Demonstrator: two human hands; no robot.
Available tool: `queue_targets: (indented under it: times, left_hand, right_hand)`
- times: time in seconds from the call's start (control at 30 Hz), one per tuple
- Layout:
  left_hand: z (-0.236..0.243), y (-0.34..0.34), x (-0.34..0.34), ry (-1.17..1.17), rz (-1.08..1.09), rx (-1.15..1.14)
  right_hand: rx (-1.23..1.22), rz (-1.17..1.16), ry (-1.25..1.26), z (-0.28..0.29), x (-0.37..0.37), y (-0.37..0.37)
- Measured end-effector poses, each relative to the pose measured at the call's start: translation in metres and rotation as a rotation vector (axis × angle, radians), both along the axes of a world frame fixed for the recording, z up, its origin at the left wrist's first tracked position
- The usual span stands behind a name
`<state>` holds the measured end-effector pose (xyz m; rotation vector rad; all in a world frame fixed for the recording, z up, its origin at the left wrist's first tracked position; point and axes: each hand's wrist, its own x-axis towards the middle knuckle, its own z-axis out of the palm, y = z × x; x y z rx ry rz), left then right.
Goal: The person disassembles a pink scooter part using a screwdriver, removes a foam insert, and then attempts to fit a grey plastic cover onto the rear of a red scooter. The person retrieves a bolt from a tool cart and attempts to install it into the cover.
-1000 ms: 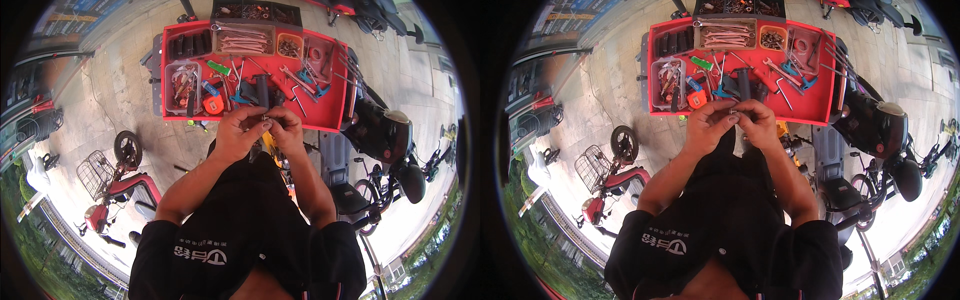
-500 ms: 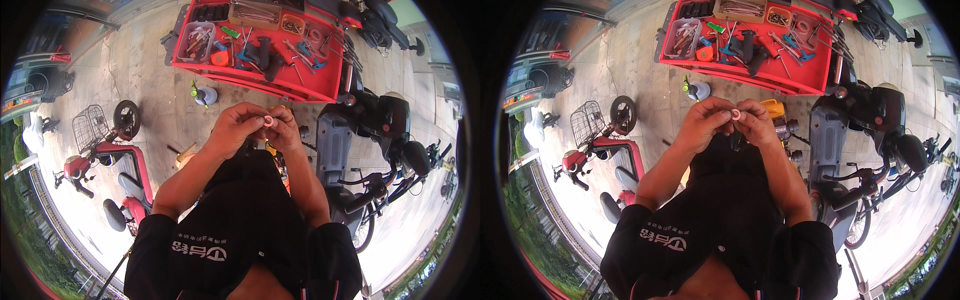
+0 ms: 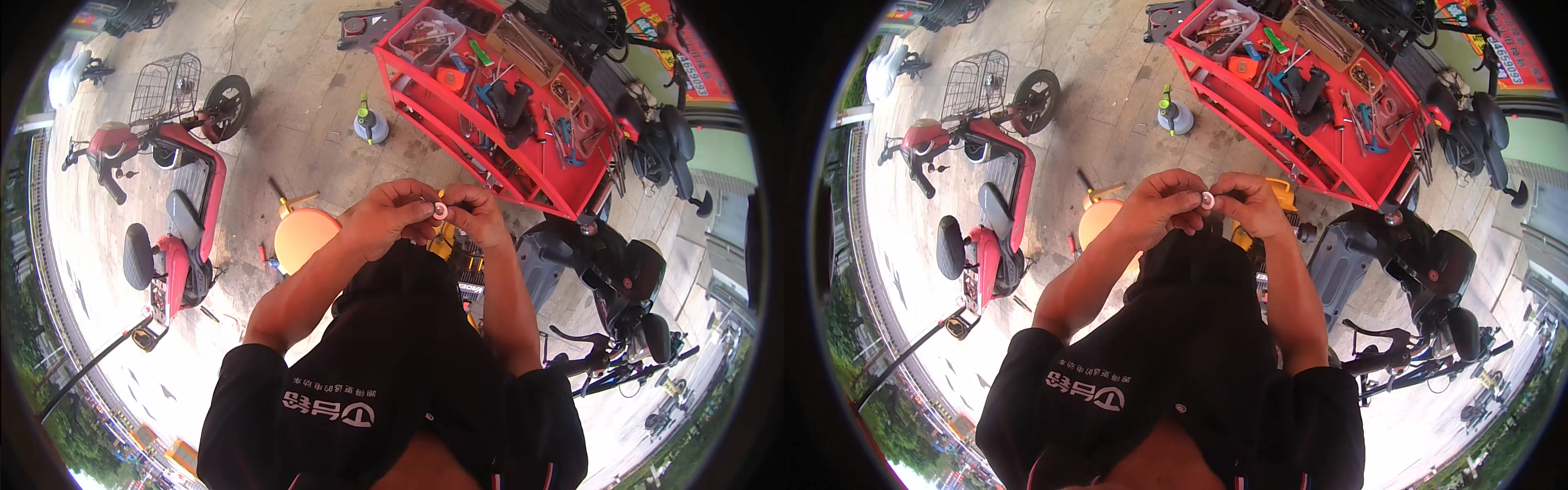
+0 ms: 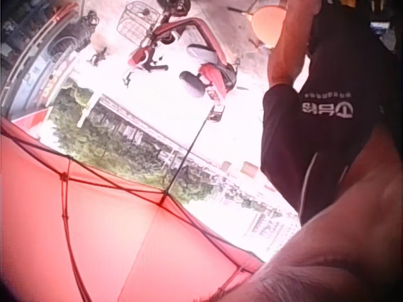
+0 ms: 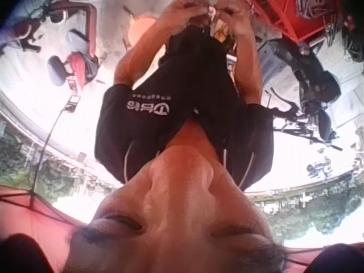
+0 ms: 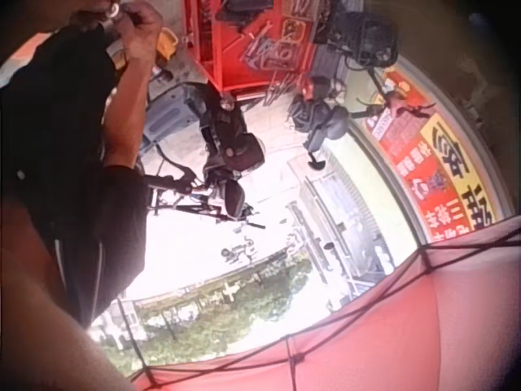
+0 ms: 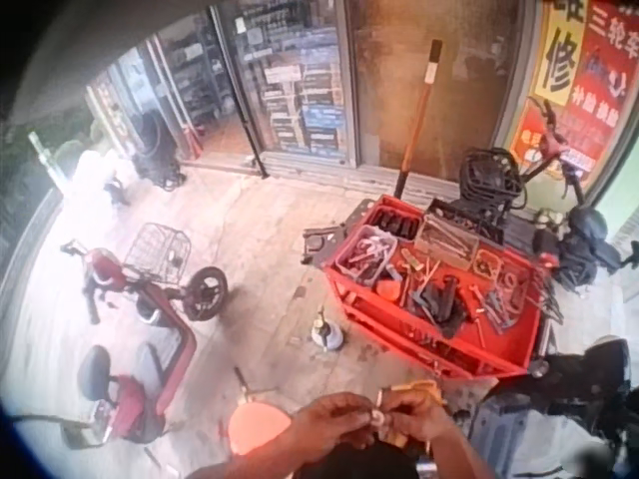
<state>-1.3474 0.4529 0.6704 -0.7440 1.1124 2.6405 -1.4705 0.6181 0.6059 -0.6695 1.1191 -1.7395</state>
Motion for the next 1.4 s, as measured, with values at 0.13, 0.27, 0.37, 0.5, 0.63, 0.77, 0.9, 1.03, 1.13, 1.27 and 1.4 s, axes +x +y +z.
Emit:
queue_targets:
  times: [0.13, 0.27, 0.37, 0.5, 0.63, 0.77, 0.9, 1.03, 1.13, 1.27, 1.4]
  left_hand:
    - [-0.012, -0.001, 0.051, -0.058, 0.229, 0.123]
    - [-0.027, -0.007, 0.099, -0.032, 0.447, 0.262]
    - [-0.033, -0.005, 0.140, -0.118, 0.575, 0.186]
    - [-0.035, 0.007, 0.219, -0.131, 0.738, 0.052]
    - [-0.024, 0.026, 0.320, -0.131, 0.926, -0.017]
    - [-0.017, 0.045, 0.436, -0.274, 1.021, -0.307]
    - [-0.024, 0.064, 0.563, -0.257, 1.107, -0.411]
    - [-0.015, 0.093, 0.672, -0.408, 1.247, -0.700]
    - [-0.019, 0.108, 0.732, -0.646, 1.317, -0.911]
    - [-0.029, 0.127, 0.798, -0.799, 1.504, -0.886]
    - [-0.032, 0.144, 0.851, -0.871, 1.769, -0.668]
  right_hand:
    - [0.027, 0.156, -0.123, -0.007, 0.025, -0.034]
    - [0.171, 0.317, -0.013, -0.012, 0.051, -0.068]
    - [0.212, 0.523, 0.092, -0.015, 0.075, -0.093]
    - [0.185, 0.770, 0.150, -0.017, 0.144, -0.125]
    - [0.188, 0.980, 0.146, -0.005, 0.244, -0.147]
    - [0.111, 1.001, 0.356, 0.003, 0.375, -0.155]
    - [0.144, 1.042, 0.580, 0.022, 0.510, -0.155]
    - [0.093, 1.187, 0.825, 0.051, 0.638, -0.165]
    - [0.095, 1.287, 0.724, 0.052, 0.720, -0.167]
    - [0.124, 1.490, 0.611, 0.038, 0.805, -0.166]
    - [0.053, 1.640, 0.619, 0.023, 0.881, -0.157]
